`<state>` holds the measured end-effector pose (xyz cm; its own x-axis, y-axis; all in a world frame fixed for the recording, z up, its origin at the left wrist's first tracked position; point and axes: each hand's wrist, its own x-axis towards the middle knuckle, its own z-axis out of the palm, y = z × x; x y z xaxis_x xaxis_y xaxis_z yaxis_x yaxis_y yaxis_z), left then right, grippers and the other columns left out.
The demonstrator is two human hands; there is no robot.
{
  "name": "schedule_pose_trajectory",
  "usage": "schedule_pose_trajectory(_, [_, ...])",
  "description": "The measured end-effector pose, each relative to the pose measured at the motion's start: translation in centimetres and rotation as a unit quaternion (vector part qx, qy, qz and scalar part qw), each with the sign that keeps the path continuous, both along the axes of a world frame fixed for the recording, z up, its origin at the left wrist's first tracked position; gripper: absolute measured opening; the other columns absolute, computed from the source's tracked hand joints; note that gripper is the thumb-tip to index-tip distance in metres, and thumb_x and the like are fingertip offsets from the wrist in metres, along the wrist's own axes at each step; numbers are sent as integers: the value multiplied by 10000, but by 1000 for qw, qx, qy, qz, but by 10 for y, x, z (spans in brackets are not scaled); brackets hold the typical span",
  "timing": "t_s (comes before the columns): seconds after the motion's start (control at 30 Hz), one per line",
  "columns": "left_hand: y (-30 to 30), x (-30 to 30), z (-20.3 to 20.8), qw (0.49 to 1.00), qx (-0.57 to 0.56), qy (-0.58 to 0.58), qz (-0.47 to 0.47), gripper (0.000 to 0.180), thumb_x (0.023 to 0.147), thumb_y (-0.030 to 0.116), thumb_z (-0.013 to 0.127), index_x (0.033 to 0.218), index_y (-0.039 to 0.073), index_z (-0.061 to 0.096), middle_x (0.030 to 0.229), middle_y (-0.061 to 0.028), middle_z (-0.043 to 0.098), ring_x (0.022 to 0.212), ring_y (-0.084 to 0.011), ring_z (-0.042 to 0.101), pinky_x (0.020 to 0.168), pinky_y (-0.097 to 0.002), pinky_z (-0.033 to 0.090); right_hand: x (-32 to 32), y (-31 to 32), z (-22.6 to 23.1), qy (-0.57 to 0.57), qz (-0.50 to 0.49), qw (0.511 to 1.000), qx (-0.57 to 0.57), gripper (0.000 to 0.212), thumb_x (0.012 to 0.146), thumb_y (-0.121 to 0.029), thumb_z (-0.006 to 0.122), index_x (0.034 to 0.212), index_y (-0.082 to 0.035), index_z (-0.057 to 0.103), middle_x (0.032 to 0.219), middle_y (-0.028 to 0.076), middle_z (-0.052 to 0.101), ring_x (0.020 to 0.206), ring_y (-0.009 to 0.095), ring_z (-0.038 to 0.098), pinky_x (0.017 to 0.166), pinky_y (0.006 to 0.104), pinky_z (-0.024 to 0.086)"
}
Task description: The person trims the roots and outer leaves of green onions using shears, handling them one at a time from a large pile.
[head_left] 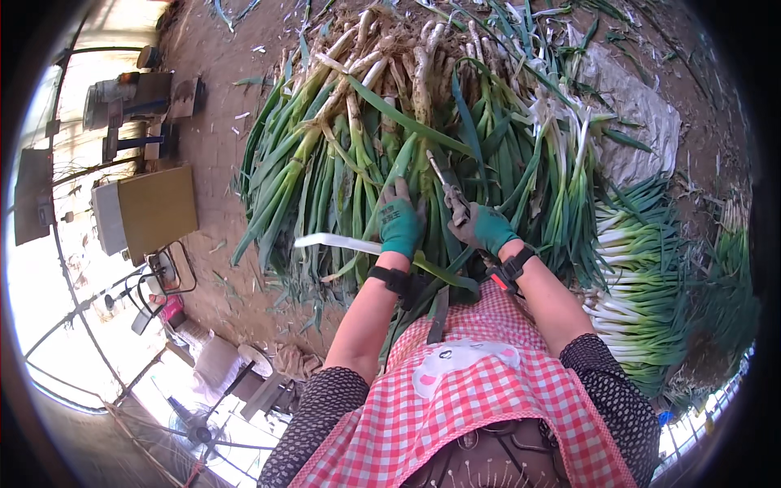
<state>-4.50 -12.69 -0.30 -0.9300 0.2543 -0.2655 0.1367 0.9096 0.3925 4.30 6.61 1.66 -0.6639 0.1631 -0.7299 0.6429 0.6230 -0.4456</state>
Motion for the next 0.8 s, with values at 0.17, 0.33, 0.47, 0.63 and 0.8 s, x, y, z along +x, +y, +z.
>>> schedule_pose_trajectory(0.17, [49,-1,-5,988,-129,-48,-73,796,814,315,804,1487,69,458,1376,-181,564,1307,-410,531,1074,-503,475,42,9,-21,-30,-38,998,48,546,905,-541,587,969,-25,755,939,280,736,943,468,724,840,529,578])
schedule_pose_trajectory(0.33, [29,10,-48,989,-113,59,-77,913,805,297,819,1556,62,354,1446,-210,525,1364,-432,486,1125,-505,440,49,-1,-22,10,-10,999,38,498,903,-514,633,972,-36,754,924,274,736,928,457,728,834,530,578])
schedule_pose_trajectory(0.47, [62,-16,-33,991,-103,-82,-19,927,825,301,828,1578,89,330,1501,-255,499,1284,-450,565,1057,-501,498,35,12,-15,2,-41,998,55,507,903,-508,639,982,-20,746,939,269,739,933,461,728,838,524,580])
schedule_pose_trajectory(0.63, [76,-32,-12,972,75,-218,32,692,828,182,776,1465,77,527,1171,-218,719,1000,-338,727,903,-436,573,30,25,-23,0,-42,998,47,512,915,-507,595,978,-22,746,939,269,743,944,464,730,850,521,580])
schedule_pose_trajectory(0.8, [8,-45,-7,812,433,-364,147,583,858,125,700,1397,-61,583,1170,-104,732,997,-168,686,884,-310,554,41,11,-14,59,-19,997,42,493,910,-497,598,989,-35,751,936,269,744,931,461,732,828,524,580])
